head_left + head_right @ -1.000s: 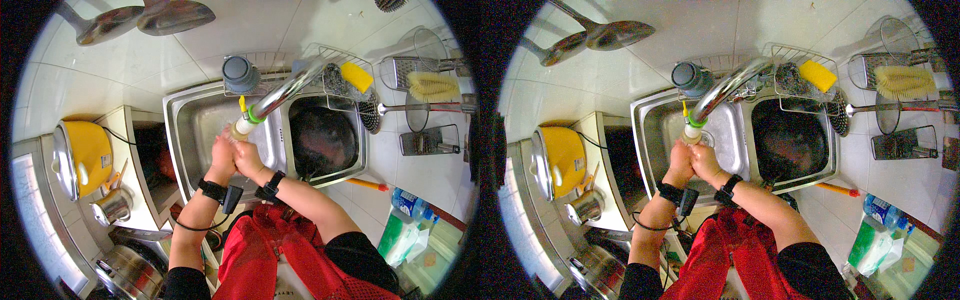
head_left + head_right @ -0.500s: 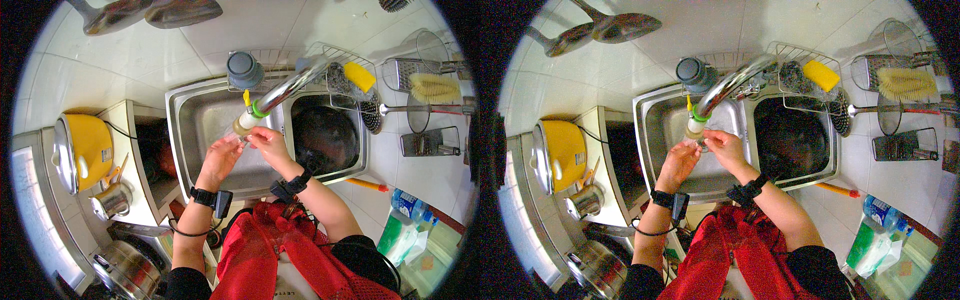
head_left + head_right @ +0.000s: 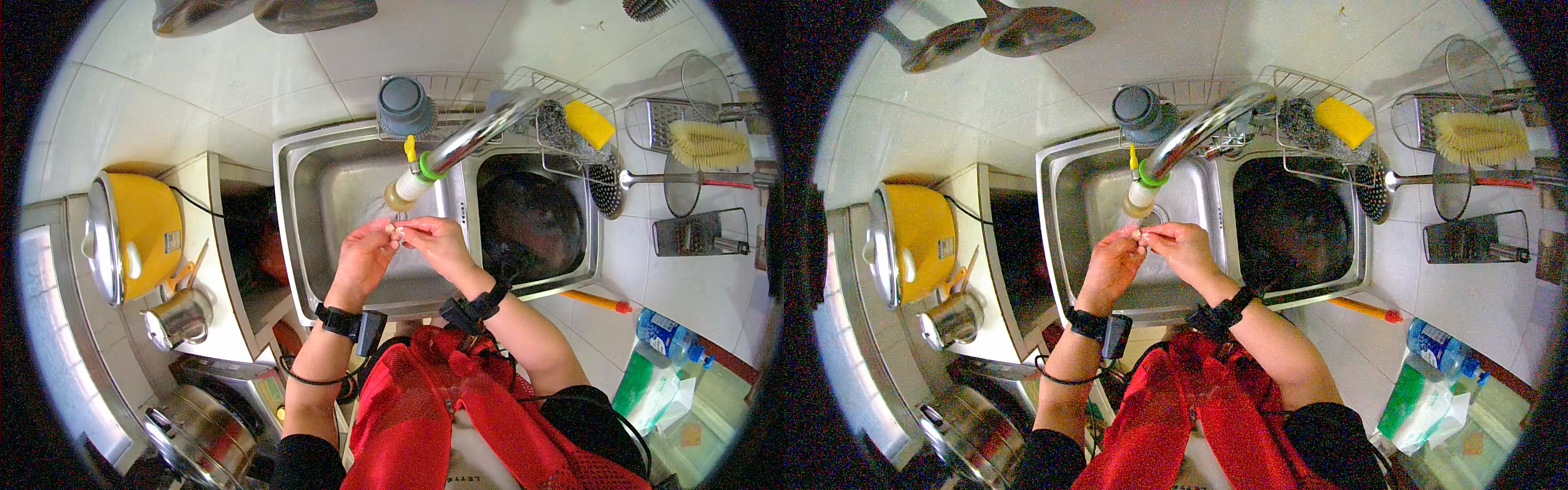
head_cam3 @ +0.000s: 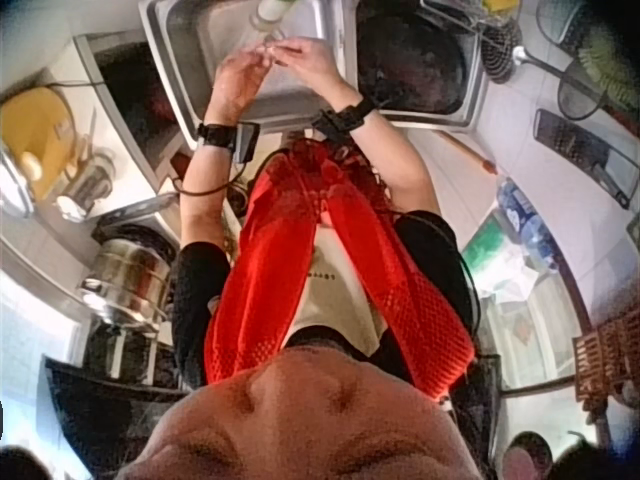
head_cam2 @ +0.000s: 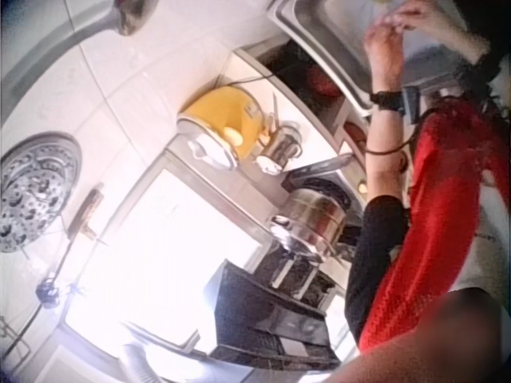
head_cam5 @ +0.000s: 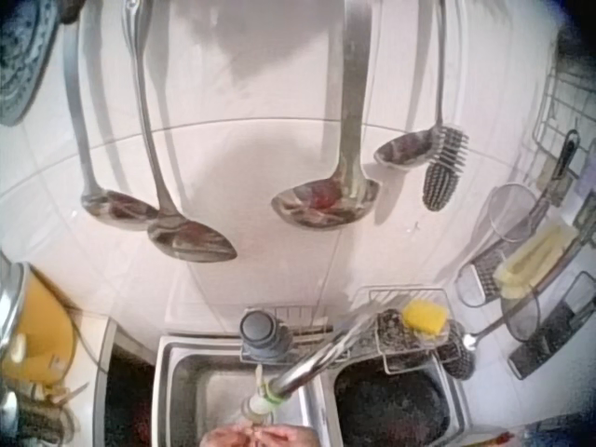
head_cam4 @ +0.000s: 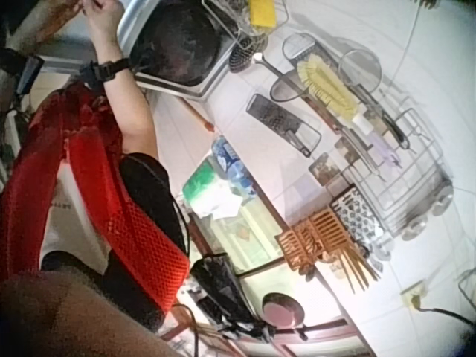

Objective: The person stirs food in a pan, washes their hands at a sink, retrieves a steamer pot and tray from a shelf, fills the pot with water, and brushes oil onto the steamer tray.

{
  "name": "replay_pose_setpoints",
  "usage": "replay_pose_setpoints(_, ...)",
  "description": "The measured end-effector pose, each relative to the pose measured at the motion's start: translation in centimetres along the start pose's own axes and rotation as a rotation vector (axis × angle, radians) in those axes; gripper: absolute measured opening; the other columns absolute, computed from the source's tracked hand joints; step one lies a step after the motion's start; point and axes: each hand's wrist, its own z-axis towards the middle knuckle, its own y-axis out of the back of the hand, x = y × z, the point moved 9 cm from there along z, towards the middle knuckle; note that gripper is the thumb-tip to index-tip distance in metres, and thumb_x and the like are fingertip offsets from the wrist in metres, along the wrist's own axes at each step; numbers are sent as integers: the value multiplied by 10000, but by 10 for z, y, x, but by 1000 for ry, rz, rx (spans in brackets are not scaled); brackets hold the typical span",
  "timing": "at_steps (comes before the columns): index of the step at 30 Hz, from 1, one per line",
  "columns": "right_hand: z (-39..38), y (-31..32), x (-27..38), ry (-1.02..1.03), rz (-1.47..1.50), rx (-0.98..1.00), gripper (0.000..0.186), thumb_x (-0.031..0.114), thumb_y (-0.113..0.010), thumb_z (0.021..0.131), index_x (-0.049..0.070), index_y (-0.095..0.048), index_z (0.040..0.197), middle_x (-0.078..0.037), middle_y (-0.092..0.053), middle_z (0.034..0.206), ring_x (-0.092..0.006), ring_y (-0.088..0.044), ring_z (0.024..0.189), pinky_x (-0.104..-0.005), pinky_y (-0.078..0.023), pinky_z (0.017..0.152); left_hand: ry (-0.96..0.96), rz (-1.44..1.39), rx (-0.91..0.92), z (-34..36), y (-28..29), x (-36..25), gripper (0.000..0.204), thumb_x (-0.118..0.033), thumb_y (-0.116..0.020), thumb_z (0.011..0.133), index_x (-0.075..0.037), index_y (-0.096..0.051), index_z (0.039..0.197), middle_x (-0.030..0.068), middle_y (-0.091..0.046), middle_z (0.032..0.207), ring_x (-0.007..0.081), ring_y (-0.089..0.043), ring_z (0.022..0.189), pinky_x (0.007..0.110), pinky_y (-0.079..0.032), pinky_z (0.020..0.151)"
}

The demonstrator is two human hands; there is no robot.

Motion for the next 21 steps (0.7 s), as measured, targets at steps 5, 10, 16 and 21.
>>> replay_pose_setpoints(5, 2, 6, -2, 18, 21, -124, 171, 119, -629, 847, -26, -631, 938, -66, -665, 785, -98, -619, 714, -223, -504, 618, -43, 72, -71, -6, -17, -9, 181, 11, -519, 872, 41, -591, 1036, 109, -636, 988, 192, -624, 884, 290, -515, 821)
replay_pose_setpoints(10, 8, 11, -11, -126, 17, -186, 180, 137, -617, 854, -32, -621, 917, -73, -653, 768, -101, -611, 649, -231, -504, 547, -102, 373, -13, -4, -23, -14, 215, -25, -521, 896, 50, -576, 1090, 121, -630, 1025, 207, -615, 957, 283, -518, 844)
replay_pose_setpoints(16, 17, 8, -6, -131, 129, -76, 200, 164, -578, 864, -30, -620, 891, -76, -647, 740, -117, -606, 579, -240, -505, 517, -48, 349, 55, 0, -24, -18, 228, -81, -478, 924, 52, -563, 1089, 147, -615, 1073, 233, -603, 994, 326, -513, 865)
replay_pose_setpoints(21, 25, 18, -12, -124, 25, -120, 171, 151, -563, 869, -2, -615, 922, -59, -636, 747, -116, -614, 620, -268, -521, 538, 104, 83, 168, 0, -27, -13, 428, -319, -405, 942, 9, -458, 1213, 161, -545, 1200, 285, -485, 1156, 407, -375, 994)
